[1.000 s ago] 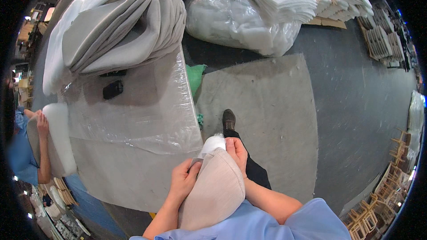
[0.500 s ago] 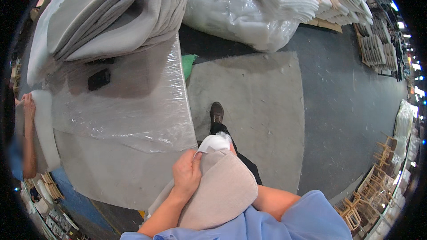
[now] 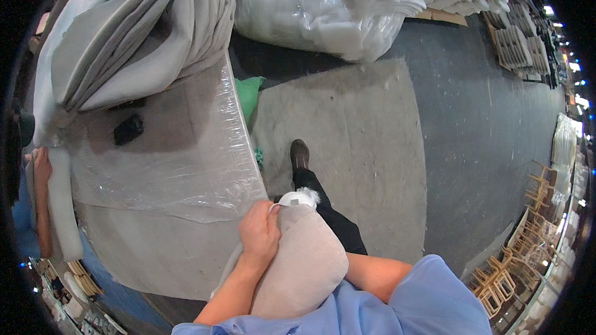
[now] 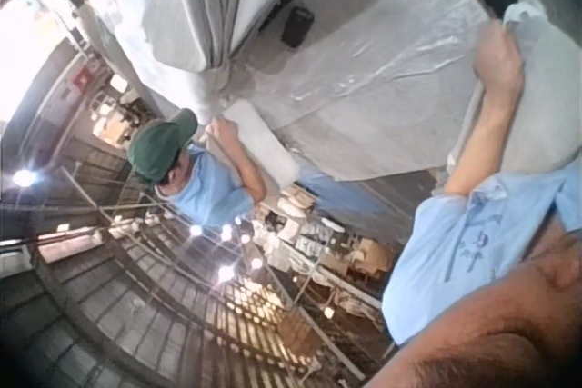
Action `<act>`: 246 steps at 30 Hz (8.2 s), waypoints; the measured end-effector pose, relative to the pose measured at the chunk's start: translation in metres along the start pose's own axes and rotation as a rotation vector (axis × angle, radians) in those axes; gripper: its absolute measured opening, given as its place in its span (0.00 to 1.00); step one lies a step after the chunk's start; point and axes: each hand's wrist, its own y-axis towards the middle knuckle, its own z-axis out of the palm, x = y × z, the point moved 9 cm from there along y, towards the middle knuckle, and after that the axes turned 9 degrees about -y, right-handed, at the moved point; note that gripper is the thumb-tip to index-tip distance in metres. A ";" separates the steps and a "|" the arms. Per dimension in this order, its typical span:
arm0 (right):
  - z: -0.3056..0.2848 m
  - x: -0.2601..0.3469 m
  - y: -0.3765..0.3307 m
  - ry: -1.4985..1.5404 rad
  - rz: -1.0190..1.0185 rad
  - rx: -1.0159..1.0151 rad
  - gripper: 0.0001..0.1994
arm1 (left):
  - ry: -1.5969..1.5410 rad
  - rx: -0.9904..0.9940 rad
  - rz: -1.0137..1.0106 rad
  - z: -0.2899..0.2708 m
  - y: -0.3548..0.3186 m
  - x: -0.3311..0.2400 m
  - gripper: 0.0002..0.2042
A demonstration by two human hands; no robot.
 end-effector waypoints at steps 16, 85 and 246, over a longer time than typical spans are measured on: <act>0.049 0.190 0.011 -1.193 -0.476 0.972 0.10 | 0.034 -0.101 0.217 -0.020 -0.014 -0.029 0.10; 0.025 0.041 0.048 0.294 0.305 0.641 0.47 | -0.241 0.548 -0.354 0.071 -0.011 0.018 0.24; -0.003 -0.025 0.006 0.605 0.351 0.205 0.13 | -0.105 0.616 -0.726 0.108 0.037 0.071 0.12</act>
